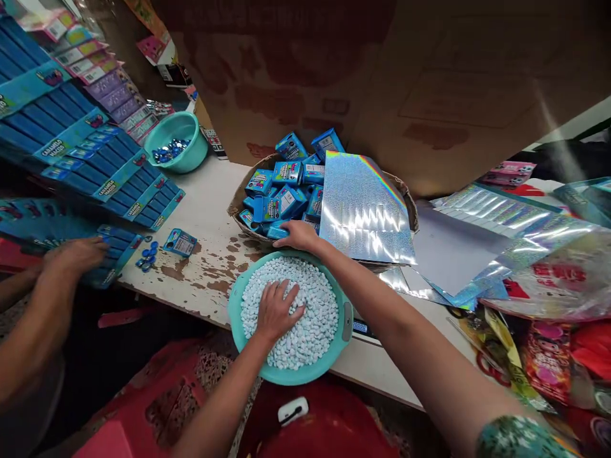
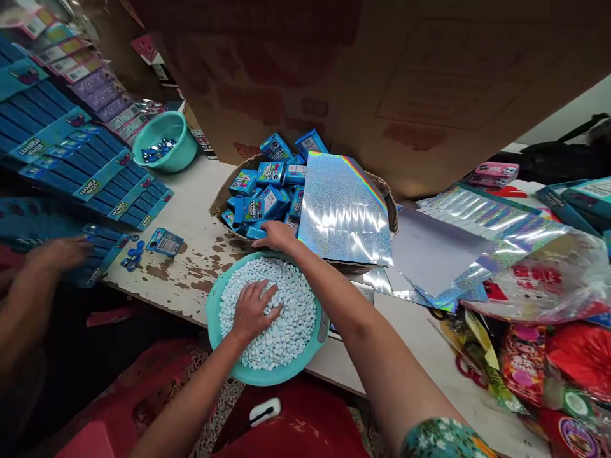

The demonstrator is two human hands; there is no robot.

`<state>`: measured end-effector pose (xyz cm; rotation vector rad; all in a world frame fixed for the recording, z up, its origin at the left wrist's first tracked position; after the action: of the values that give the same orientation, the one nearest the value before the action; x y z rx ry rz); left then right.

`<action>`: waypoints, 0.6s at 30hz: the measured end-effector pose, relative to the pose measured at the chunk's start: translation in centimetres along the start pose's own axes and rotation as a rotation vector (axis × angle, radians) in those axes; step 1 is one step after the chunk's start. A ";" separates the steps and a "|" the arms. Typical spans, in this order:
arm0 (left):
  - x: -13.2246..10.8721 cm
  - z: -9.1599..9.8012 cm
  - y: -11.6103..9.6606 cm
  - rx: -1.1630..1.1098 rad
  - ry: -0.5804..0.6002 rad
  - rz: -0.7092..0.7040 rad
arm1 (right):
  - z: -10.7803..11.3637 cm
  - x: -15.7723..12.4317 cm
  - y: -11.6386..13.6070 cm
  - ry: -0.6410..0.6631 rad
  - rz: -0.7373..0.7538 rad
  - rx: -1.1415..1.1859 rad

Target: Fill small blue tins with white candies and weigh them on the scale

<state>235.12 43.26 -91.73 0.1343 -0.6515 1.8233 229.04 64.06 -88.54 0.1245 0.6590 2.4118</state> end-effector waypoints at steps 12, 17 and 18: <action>1.3 -0.5 2.3 -0.429 -0.148 0.425 | 9.0 -15.8 -0.8 -0.433 -0.319 1.045; 0.9 -0.8 1.9 -0.994 -0.131 1.193 | 6.8 -23.4 -2.4 -0.429 -0.648 1.566; 0.9 -0.6 1.6 -1.038 -0.118 1.241 | 6.5 -24.6 -2.9 -0.397 -0.727 1.618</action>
<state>233.49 43.98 -92.50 -1.0737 -1.9583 2.2907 251.89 54.08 -82.60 0.7964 1.8373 0.6793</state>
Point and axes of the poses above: each hand's wrist, its own x-axis towards the middle knuckle, its own z-axis out of the back of the hand, y = z × x, the point moved 5 cm from there along x, towards the middle knuckle, and after that the axes turned 14 degrees about -y, right-handed, at the moved point
